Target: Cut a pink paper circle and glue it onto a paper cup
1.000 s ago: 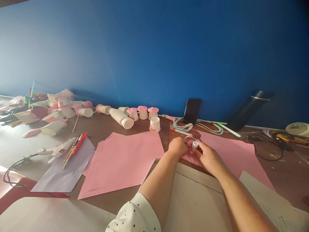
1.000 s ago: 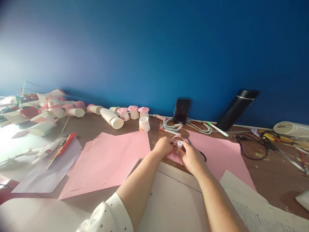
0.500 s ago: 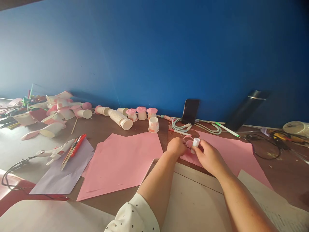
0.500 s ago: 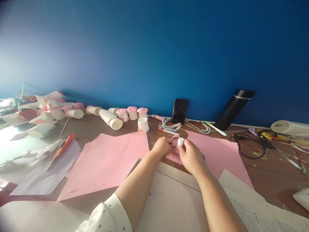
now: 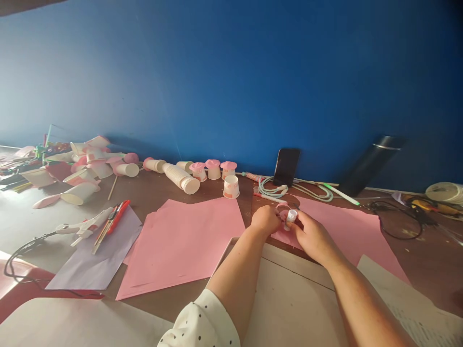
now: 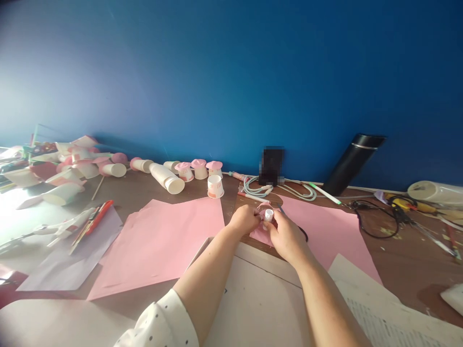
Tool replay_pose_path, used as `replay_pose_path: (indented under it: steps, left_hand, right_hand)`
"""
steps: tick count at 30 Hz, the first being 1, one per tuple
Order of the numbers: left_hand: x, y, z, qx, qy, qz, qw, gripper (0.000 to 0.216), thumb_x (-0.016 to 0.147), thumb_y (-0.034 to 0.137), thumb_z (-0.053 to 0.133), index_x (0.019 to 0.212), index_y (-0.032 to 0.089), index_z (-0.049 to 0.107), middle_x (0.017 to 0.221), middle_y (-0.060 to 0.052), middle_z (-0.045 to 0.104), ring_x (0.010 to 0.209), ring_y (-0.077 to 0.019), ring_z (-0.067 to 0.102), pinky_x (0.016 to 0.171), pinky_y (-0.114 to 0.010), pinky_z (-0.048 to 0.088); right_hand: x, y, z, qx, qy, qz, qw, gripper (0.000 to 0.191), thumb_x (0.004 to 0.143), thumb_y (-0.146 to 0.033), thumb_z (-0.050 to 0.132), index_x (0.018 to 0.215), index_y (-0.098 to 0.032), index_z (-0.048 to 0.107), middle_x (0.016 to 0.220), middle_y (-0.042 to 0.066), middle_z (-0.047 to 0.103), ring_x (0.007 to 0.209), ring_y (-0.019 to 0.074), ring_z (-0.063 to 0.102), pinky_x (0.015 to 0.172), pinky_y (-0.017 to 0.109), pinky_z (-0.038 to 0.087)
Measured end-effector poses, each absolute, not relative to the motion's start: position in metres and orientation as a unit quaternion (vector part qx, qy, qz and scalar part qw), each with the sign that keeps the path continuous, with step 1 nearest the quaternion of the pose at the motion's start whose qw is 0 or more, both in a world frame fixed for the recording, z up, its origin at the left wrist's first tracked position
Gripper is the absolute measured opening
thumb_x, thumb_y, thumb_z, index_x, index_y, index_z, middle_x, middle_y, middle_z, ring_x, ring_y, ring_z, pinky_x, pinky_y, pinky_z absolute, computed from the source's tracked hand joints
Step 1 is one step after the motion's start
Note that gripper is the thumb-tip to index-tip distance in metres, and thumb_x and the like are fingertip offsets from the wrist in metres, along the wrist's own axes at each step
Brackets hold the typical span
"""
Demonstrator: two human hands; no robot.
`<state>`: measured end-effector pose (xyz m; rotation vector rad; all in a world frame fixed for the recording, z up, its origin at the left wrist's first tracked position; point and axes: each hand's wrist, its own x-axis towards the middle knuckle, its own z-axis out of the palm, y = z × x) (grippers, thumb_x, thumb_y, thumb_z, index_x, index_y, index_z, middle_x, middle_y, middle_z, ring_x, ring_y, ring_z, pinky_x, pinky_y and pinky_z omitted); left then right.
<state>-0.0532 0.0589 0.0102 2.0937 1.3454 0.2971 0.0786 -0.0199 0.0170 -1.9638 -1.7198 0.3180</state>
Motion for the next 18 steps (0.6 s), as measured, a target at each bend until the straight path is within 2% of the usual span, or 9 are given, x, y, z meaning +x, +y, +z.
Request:
replay_pose_path:
  steps: [7,18]
  left_hand:
    - [-0.0529,0.0596,0.0095,0.793,0.504,0.113,0.324,0.019,0.075,0.030,0.055,0.080,0.021,0.071,0.081,-0.005,0.070,0.069,-0.0164,0.060,0.056,-0.023,0.041]
    - [-0.0525,0.0607,0.0062,0.802,0.498,0.114,0.310,0.022,0.076,0.027,0.052,0.085,0.023,0.072,0.086,-0.005,0.072,0.075,-0.0183,0.062,0.063,-0.025,0.045]
  right_hand:
    - [0.0730,-0.0199,0.0220,-0.722,-0.648,0.120,0.210,0.041,0.086,-0.027,0.051,0.126,-0.027,0.059,0.102,0.005,0.074,0.088,0.0245,0.069,0.068,0.029,0.048]
    - [0.0771,-0.0216,0.0156,-0.713,-0.664,0.097,0.204,0.041,0.086,-0.026,0.050,0.126,-0.028,0.058,0.097,0.006,0.073,0.087,0.0247,0.068,0.067,0.029,0.047]
